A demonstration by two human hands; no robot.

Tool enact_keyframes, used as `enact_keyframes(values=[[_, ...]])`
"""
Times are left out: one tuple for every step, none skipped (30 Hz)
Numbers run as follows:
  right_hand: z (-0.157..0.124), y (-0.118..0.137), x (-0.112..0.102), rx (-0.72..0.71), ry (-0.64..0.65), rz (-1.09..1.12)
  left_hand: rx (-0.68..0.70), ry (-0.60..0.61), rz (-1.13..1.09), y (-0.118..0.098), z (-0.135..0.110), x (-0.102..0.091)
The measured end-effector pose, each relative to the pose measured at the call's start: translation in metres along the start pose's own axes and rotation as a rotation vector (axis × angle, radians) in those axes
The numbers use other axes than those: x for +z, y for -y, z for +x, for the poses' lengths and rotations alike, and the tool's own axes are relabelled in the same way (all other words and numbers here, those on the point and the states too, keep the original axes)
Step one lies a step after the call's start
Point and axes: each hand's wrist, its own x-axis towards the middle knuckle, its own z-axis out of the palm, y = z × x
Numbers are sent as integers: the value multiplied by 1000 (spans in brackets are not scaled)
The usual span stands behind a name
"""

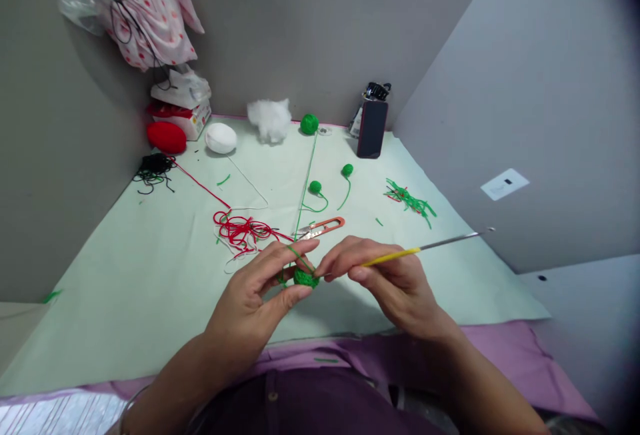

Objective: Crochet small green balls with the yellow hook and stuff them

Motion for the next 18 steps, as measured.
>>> enact_keyframes(values=[[1,1,-2,6,23,-16,37,13,37,0,1,-1],[3,1,-3,9,43,-36,66,26,69,0,2,-1],[3,1,-3,-2,56,-59,89,37,93,1,3,-1],[4,1,-2,-36,68,-93,104,42,111,2,4,-1],[4,1,0,-83,77,-148,108,35,120,3,4,-1],[3,1,3,-139,78,-232,101,18,117,5,5,-1],[2,2,7,-196,74,-341,84,-4,103,7,5,0],[1,3,10,-249,65,-466,64,-30,85,9,5,0],[0,4,14,-297,52,-591,50,-57,65,10,5,1],[-1,5,17,-335,36,-700,41,-78,49,12,4,2],[-2,5,19,-370,18,-777,40,-92,42,13,4,2],[-2,5,21,-400,-1,-815,51,-102,42,14,4,3],[-2,5,23,-411,-23,-821,70,-110,48,14,3,3],[-2,4,24,-416,-49,-807,87,-117,61,14,3,3],[-2,3,26,-413,-70,-788,102,-124,80,14,3,2],[-2,1,27,-405,-90,-777,118,-135,101,14,3,2],[-3,-1,29,-402,-112,-780,133,-145,118,14,3,2],[-4,-4,31,-413,-133,-800,143,-155,128,13,3,3]])
